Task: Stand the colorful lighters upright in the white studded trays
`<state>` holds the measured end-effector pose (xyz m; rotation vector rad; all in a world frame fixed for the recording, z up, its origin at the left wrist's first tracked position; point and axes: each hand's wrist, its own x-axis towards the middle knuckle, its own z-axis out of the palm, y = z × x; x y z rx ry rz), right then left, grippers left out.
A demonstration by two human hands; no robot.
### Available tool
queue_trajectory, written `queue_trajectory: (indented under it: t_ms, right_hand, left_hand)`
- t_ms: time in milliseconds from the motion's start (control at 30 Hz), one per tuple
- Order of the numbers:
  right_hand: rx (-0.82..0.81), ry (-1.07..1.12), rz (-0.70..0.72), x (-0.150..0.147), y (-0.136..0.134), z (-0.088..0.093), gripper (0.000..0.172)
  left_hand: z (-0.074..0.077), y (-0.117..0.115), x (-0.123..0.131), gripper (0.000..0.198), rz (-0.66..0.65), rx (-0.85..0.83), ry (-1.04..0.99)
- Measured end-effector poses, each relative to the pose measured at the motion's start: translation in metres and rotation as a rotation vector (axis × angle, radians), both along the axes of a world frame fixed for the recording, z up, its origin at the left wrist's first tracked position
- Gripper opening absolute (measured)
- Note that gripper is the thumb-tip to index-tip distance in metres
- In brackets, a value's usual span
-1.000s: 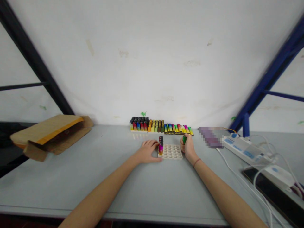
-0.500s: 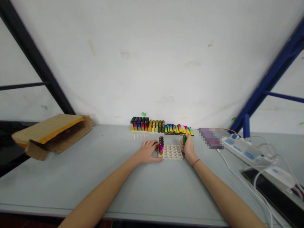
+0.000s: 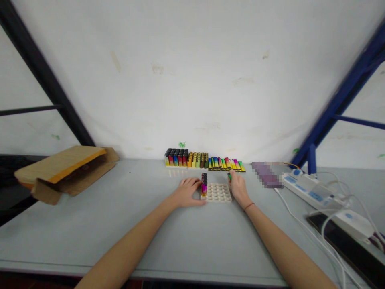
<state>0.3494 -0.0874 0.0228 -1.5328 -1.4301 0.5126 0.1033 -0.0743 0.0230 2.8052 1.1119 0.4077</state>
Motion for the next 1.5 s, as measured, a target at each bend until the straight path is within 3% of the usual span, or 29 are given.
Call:
queue_trajectory:
  t_ms: [133, 300, 433, 700, 1000, 1200, 1333, 1433, 1500]
  right_hand:
    - [0.04, -0.421, 0.073, -0.003, -0.014, 0.022, 0.036]
    - [0.198, -0.553, 0.262, -0.009, -0.022, 0.039, 0.027]
    - [0.324, -0.467, 0.388, -0.012, -0.026, 0.046, 0.018]
    - [0.203, -0.197, 0.555, -0.024, -0.038, 0.053, 0.019]
    - [0.233, -0.193, 0.555, -0.032, -0.047, 0.054, 0.017]
    - [0.232, -0.426, 0.578, -0.038, -0.049, 0.047, 0.026]
    - [0.31, -0.588, 0.584, -0.042, -0.051, 0.048, 0.018]
    - [0.391, -0.527, 0.6, -0.039, -0.047, 0.05, 0.015]
    - [0.444, -0.444, 0.53, -0.028, -0.037, 0.047, 0.014]
  left_hand:
    - [0.001, -0.001, 0.0, 0.075, 0.002, -0.002, 0.002]
    - [0.003, -0.001, 0.0, 0.077, 0.009, -0.005, 0.014]
    - [0.004, -0.002, 0.001, 0.076, 0.007, -0.001, 0.013]
    - [0.002, -0.002, 0.001, 0.074, -0.001, -0.003, -0.01]
    - [0.002, -0.003, 0.001, 0.074, -0.002, -0.017, -0.037]
    - [0.002, -0.003, 0.001, 0.073, -0.011, -0.001, -0.035]
    - [0.001, -0.002, 0.001, 0.071, -0.004, 0.014, -0.034]
    - [0.0, -0.001, 0.001, 0.071, -0.007, 0.022, -0.031]
    - [0.0, -0.001, 0.0, 0.073, -0.01, 0.021, -0.028]
